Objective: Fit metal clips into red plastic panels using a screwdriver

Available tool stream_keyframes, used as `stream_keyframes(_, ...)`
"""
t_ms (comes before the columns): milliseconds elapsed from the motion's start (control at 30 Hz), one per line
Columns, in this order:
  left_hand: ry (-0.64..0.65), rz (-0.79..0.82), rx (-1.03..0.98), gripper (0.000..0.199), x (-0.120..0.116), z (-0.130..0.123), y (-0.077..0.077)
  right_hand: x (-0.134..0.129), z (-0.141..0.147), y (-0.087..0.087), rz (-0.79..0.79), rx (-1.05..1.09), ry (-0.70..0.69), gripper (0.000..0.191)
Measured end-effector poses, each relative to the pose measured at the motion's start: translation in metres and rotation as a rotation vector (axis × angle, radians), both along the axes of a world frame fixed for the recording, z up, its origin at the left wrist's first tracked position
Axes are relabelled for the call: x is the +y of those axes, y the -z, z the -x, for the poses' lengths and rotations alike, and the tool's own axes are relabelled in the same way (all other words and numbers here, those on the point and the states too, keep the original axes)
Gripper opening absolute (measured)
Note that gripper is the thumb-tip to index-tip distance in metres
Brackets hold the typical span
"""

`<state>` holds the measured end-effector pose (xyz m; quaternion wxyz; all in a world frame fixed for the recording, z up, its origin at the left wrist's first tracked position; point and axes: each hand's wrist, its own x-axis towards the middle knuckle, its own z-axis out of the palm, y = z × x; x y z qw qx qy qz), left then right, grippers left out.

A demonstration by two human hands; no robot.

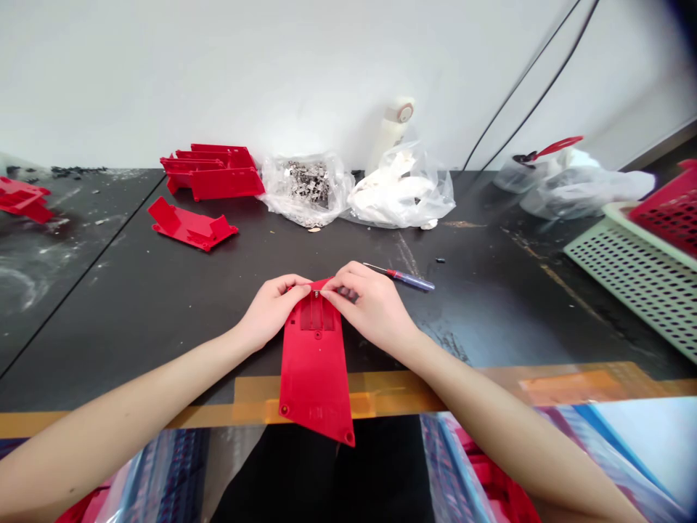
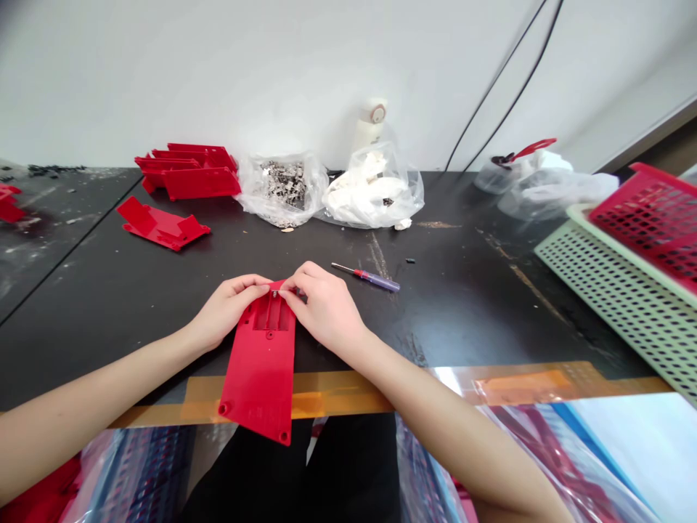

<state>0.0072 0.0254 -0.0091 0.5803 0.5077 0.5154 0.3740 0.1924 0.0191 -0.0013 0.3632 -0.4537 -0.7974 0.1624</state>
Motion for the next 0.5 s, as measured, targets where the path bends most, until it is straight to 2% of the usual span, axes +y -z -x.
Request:
stream_keyframes(267,0.011,-0.004,-0.008,0.022,-0.0005,-0.0014,-0.0015,0.001,0.0002,0.0017,-0.048,-0.007,-0.001,0.013)
stream_keyframes(500,0.015,-0.007,0.0,0.022,-0.0012,-0.0003,-0.0013,0.0,0.0,0.001,0.026,0.06,-0.009,0.012)
